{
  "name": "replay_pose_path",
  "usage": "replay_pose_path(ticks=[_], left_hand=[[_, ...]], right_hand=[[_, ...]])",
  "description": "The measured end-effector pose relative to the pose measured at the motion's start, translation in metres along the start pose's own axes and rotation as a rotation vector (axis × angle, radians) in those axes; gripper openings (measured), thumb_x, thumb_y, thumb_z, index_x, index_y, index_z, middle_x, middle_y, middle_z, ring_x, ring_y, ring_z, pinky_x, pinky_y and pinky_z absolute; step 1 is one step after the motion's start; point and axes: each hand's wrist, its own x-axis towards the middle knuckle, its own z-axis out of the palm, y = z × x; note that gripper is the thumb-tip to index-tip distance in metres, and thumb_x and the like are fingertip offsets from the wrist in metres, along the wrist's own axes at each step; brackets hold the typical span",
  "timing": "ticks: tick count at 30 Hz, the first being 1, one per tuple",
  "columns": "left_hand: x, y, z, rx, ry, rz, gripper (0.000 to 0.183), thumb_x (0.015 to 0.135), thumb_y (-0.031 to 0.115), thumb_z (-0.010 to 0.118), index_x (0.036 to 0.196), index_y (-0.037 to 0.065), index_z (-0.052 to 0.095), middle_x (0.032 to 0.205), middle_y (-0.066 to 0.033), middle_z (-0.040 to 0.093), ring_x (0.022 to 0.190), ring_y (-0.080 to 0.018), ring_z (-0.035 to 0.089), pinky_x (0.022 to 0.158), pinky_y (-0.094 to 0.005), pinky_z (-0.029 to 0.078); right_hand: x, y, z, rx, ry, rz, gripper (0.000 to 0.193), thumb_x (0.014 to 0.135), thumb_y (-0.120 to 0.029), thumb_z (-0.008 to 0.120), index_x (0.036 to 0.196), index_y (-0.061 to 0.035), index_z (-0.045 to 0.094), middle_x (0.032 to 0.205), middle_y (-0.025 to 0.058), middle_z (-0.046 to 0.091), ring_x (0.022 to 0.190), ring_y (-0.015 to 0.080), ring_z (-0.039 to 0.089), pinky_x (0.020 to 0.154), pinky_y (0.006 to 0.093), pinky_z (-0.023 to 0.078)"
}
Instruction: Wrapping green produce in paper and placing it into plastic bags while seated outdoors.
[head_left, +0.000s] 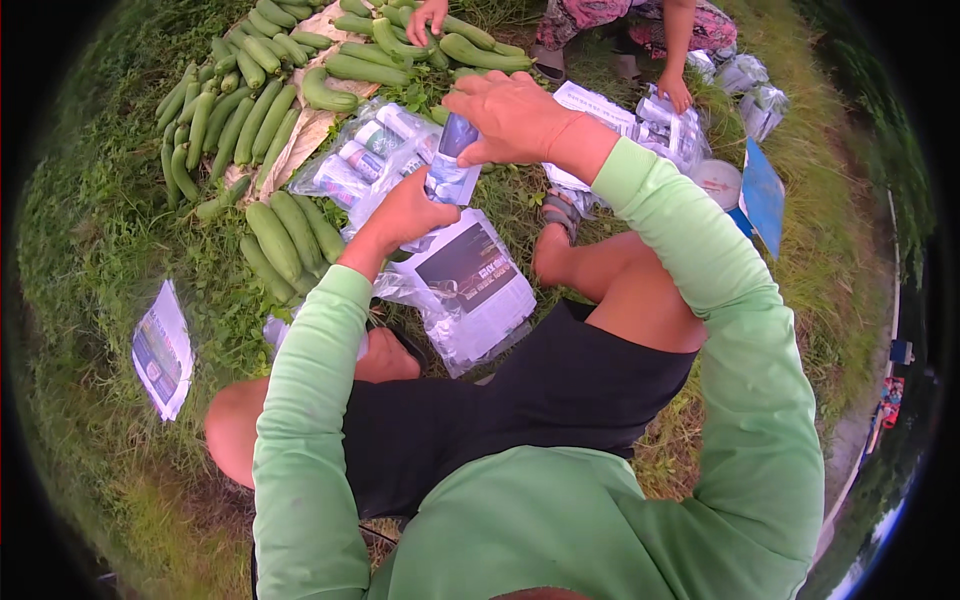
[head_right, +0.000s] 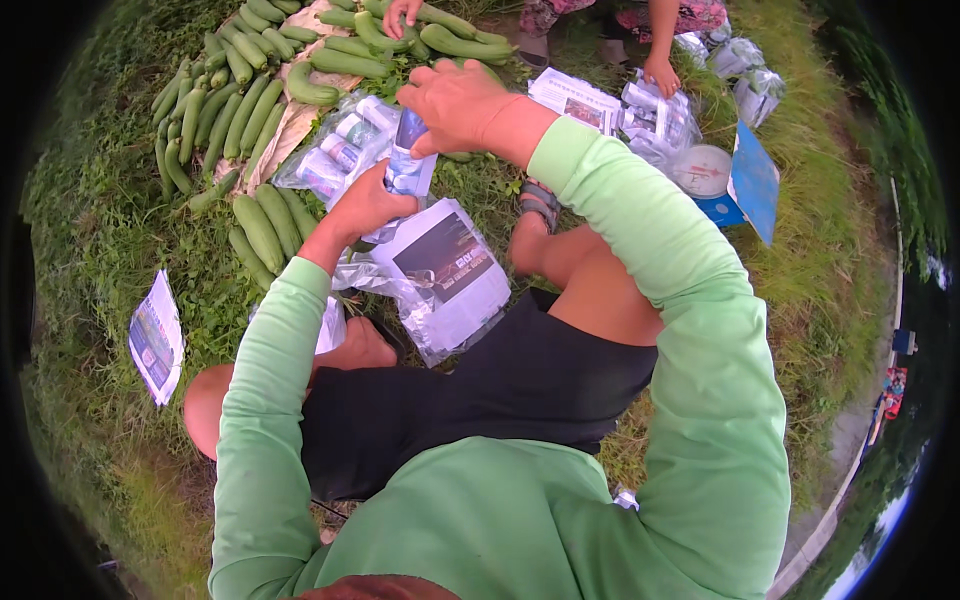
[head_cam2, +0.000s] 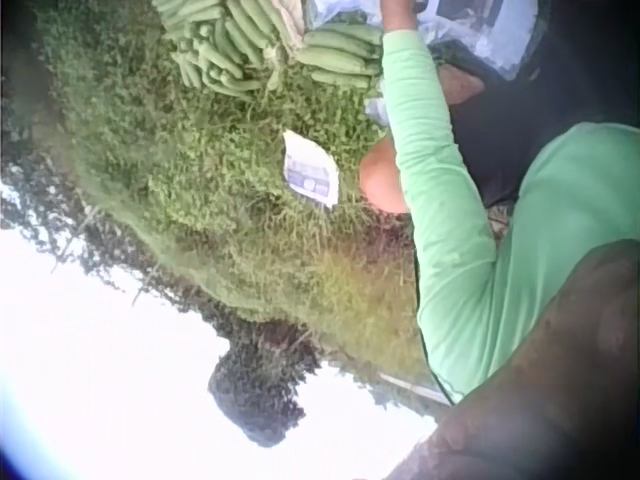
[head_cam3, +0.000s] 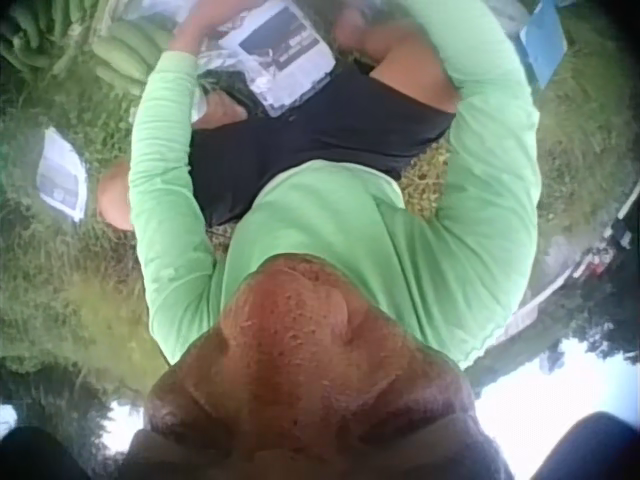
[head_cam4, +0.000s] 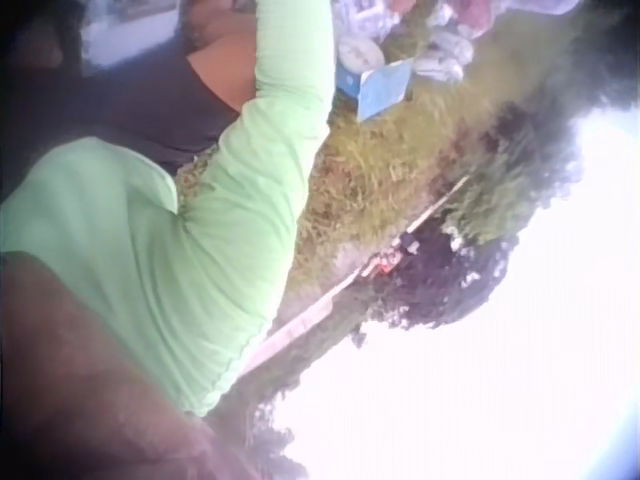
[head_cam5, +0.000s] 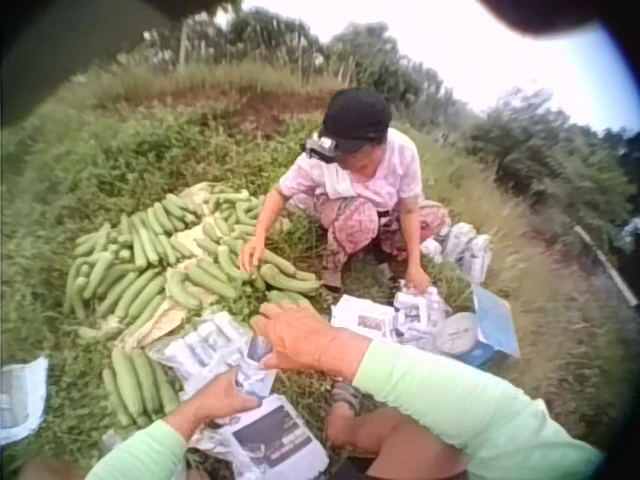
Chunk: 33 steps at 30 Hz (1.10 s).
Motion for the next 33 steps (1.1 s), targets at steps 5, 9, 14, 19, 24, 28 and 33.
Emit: replay_pose_path(ticks=[5,9,14,19,24,28,33], left_hand=[[0.016,-0.025,0.003,-0.863,0.294,-0.077,0.052,0.087,0.012,0.087,0.131,0.001,0.062,0.118,-0.0095,0.072,0.107,-0.0219,0.069,0.096,-0.0398,0.056],[0.028,-0.005,0.005,-1.047,0.171,0.013,0.042,0.091,0.006,0.081,0.127,-0.001,0.063,0.118,-0.0122,0.072,0.108,-0.0259,0.071,0.096,-0.0427,0.058],[0.033,0.001,0.007,-1.185,0.114,0.033,0.032,0.093,0.009,0.078,0.121,-0.001,0.066,0.113,-0.0133,0.075,0.101,-0.0276,0.074,0.093,-0.048,0.06],[0.03,-0.018,0.006,-1.138,-0.069,0.065,0.043,0.094,0.024,0.08,0.129,0.002,0.067,0.121,-0.0108,0.074,0.115,-0.0258,0.069,0.105,-0.0457,0.052],[0.023,-0.048,-0.011,-0.598,0.051,-0.15,0.061,0.091,0.039,0.085,0.134,0.0,0.063,0.131,-0.0101,0.069,0.121,-0.0247,0.065,0.105,-0.0437,0.05],[0.021,-0.105,-0.023,0.56,0.609,-0.048,0.081,0.077,0.031,0.095,0.143,0.005,0.056,0.144,-0.0195,0.059,0.137,-0.0387,0.055,0.108,-0.0521,0.046],[0.025,-0.16,-0.03,0.911,0.889,-0.173,0.074,0.083,0.027,0.086,0.146,0.008,0.054,0.139,-0.0237,0.063,0.125,-0.0458,0.061,0.102,-0.0558,0.048]], right_hand=[[-0.003,-0.011,0.006,0.463,-0.125,0.215,0.092,0.078,-0.068,0.082,0.136,0.0,0.061,0.133,0.0258,0.068,0.12,0.0414,0.066,0.101,0.0482,0.052],[-0.011,-0.02,0.042,0.672,-0.328,0.243,0.082,0.086,-0.063,0.079,0.132,0.002,0.06,0.118,0.0242,0.072,0.104,0.0347,0.072,0.089,0.0452,0.056],[0.003,-0.022,0.04,0.979,-0.397,0.43,0.053,0.09,-0.042,0.075,0.119,-0.0004,0.063,0.09,0.0099,0.071,0.061,0.0167,0.064,0.056,0.0335,0.052],[0.006,-0.018,0.035,1.108,-0.602,0.51,0.04,0.092,-0.033,0.075,0.118,-0.0031,0.065,0.084,0.0049,0.066,0.061,0.0115,0.062,0.047,0.0275,0.049],[-0.007,0.002,0.066,1.23,-0.649,0.657,0.045,0.091,-0.033,0.08,0.116,0.0013,0.065,0.079,0.0034,0.063,0.058,0.0108,0.059,0.048,0.0266,0.052],[-0.026,0.019,0.09,1.178,-0.712,0.781,0.044,0.093,-0.033,0.081,0.115,0.001,0.064,0.077,0.0023,0.06,0.056,0.0099,0.056,0.045,0.0277,0.049],[-0.035,0.001,0.127,1.122,-0.855,0.794,0.045,0.09,-0.032,0.082,0.113,0.0022,0.063,0.078,0.005,0.064,0.057,0.0116,0.06,0.047,0.0292,0.053]])
